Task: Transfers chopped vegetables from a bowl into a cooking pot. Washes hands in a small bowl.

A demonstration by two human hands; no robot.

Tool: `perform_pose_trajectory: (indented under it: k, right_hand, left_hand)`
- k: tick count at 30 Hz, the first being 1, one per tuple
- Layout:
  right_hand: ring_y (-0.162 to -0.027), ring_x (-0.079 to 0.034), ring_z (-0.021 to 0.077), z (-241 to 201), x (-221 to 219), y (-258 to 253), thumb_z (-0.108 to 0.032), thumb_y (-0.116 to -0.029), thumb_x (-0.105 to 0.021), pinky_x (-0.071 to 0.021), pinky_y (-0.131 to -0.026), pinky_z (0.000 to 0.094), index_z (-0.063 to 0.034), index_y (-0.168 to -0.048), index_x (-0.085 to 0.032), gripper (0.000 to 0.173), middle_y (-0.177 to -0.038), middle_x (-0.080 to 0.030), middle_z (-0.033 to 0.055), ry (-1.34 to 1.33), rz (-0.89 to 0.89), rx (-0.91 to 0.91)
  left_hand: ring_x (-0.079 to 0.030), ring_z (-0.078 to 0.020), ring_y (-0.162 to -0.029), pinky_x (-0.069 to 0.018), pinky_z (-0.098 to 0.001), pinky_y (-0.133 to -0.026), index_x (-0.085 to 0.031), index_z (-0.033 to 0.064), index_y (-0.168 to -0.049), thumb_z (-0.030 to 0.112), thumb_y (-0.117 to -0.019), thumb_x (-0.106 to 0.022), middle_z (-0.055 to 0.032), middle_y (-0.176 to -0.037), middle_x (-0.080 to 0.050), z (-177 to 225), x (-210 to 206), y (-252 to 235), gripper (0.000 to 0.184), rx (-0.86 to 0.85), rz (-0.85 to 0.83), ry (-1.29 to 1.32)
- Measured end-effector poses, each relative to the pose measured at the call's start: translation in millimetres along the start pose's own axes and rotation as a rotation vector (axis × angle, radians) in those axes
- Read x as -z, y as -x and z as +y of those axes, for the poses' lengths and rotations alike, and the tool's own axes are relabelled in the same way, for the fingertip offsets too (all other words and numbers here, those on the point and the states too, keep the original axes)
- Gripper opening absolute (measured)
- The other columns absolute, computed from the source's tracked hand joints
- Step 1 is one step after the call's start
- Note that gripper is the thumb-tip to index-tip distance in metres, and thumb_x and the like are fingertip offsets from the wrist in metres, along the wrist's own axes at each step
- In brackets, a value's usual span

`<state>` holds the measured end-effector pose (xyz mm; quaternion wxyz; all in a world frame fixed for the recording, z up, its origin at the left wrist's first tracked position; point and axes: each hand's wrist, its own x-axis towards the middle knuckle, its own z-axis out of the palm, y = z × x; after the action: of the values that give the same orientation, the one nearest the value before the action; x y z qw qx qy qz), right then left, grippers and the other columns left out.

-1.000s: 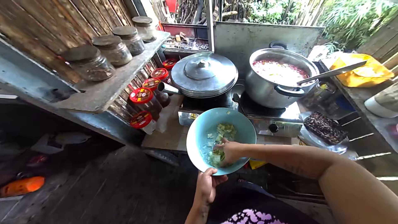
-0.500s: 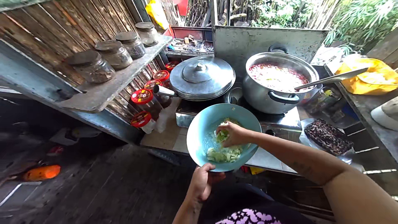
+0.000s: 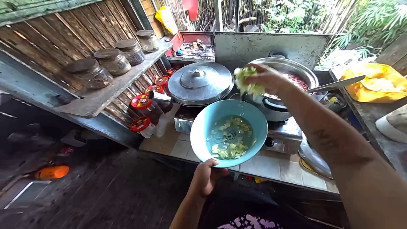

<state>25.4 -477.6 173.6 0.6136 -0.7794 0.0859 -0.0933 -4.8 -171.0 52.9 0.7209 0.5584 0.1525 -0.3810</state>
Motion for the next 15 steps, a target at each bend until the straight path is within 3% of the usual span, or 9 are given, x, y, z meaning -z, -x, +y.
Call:
perform_pose_trajectory:
  k: [4, 7, 9, 11, 12, 13, 14, 15]
  right_hand:
    - [-0.103, -0.066, 0.0317, 10, 69, -40, -0.003, -0.0861, -0.076, -0.0561, -0.087, 0.0517, -0.0058, -0.138, -0.056, 0.055, -0.126, -0.063, 0.0216, 0.369, 0.262, -0.075]
    - [-0.126, -0.054, 0.049, 43, 97, -58, -0.012, -0.086, -0.081, -0.0431, -0.102, 0.0687, -0.0014, -0.134, -0.061, 0.053, -0.134, -0.057, 0.0324, 0.707, 0.269, -0.199]
    - [-0.134, -0.05, 0.0485, 31, 90, -53, -0.018, -0.0964, -0.073, -0.0363, -0.111, 0.067, 0.0002, -0.137, -0.061, 0.046, -0.138, -0.057, 0.0319, 0.885, 0.15, -0.328]
    - [-0.146, -0.041, 0.0439, -2, 81, -51, -0.019, -0.106, -0.059, -0.0268, -0.12, 0.0595, -0.0004, -0.147, -0.054, 0.045, -0.151, -0.049, 0.0288, 1.0, 0.007, -0.55]
    - [-0.142, -0.045, 0.0445, -5, 90, -56, -0.02, -0.1083, -0.054, -0.0307, -0.117, 0.0605, -0.0007, -0.146, -0.055, 0.042, -0.148, -0.052, 0.0286, 1.072, -0.034, -0.57]
    - [-0.128, -0.056, 0.046, 9, 108, -61, -0.023, -0.1088, -0.052, -0.0415, -0.106, 0.0643, -0.0006, -0.136, -0.062, 0.037, -0.135, -0.06, 0.0289, 1.166, -0.003, -0.471]
    - [-0.098, -0.069, 0.0438, 43, 128, -65, -0.026, -0.1035, -0.057, -0.0532, -0.081, 0.0655, -0.0035, -0.112, -0.073, 0.029, -0.107, -0.07, 0.0255, 1.287, 0.181, -0.207]
    - [-0.079, -0.07, 0.0421, 67, 141, -69, -0.026, -0.0955, -0.061, -0.055, -0.064, 0.0664, -0.0059, -0.095, -0.075, 0.024, -0.089, -0.072, 0.023, 1.382, 0.345, 0.011]
  left_hand:
    - [-0.07, -0.0193, -0.056, -0.0614, -0.0311, -0.055, -0.05, -0.0016, -0.11, -0.001, -0.1027, -0.039, -0.0139, -0.073, -0.069, -7, -8, -2, 0.014, -0.021, -0.007, 0.023]
    - [-0.07, -0.0198, -0.055, -0.0613, -0.0313, -0.054, -0.052, -0.0022, -0.108, -0.002, -0.1024, -0.038, -0.0144, -0.072, -0.07, -12, -7, 1, 0.015, -0.041, -0.007, 0.033]
    - [-0.07, -0.0198, -0.056, -0.0615, -0.0314, -0.055, -0.052, -0.0022, -0.108, -0.001, -0.1028, -0.038, -0.0142, -0.073, -0.07, -13, -4, 4, 0.015, -0.047, -0.003, 0.038]
    - [-0.07, -0.0199, -0.056, -0.0615, -0.0315, -0.054, -0.051, -0.0024, -0.109, -0.002, -0.1028, -0.038, -0.0144, -0.073, -0.07, -12, -2, 8, 0.015, -0.044, 0.021, 0.042]
    - [-0.07, -0.0203, -0.056, -0.0616, -0.032, -0.054, -0.05, -0.0026, -0.111, -0.002, -0.1027, -0.038, -0.0147, -0.074, -0.07, -12, 0, 9, 0.014, -0.041, 0.03, 0.042]
    - [-0.07, -0.021, -0.056, -0.0618, -0.0325, -0.054, -0.05, -0.0028, -0.111, -0.002, -0.1027, -0.039, -0.0153, -0.074, -0.07, -11, 2, 10, 0.014, -0.041, 0.037, 0.045]
    - [-0.07, -0.0213, -0.056, -0.0618, -0.0326, -0.054, -0.05, -0.0029, -0.112, -0.002, -0.1024, -0.039, -0.0156, -0.074, -0.07, -11, 3, 11, 0.014, -0.043, 0.042, 0.052]
    - [-0.07, -0.0213, -0.056, -0.0619, -0.0325, -0.054, -0.049, -0.0026, -0.113, -0.003, -0.1024, -0.039, -0.0156, -0.074, -0.07, -11, 4, 12, 0.015, -0.045, 0.042, 0.057]
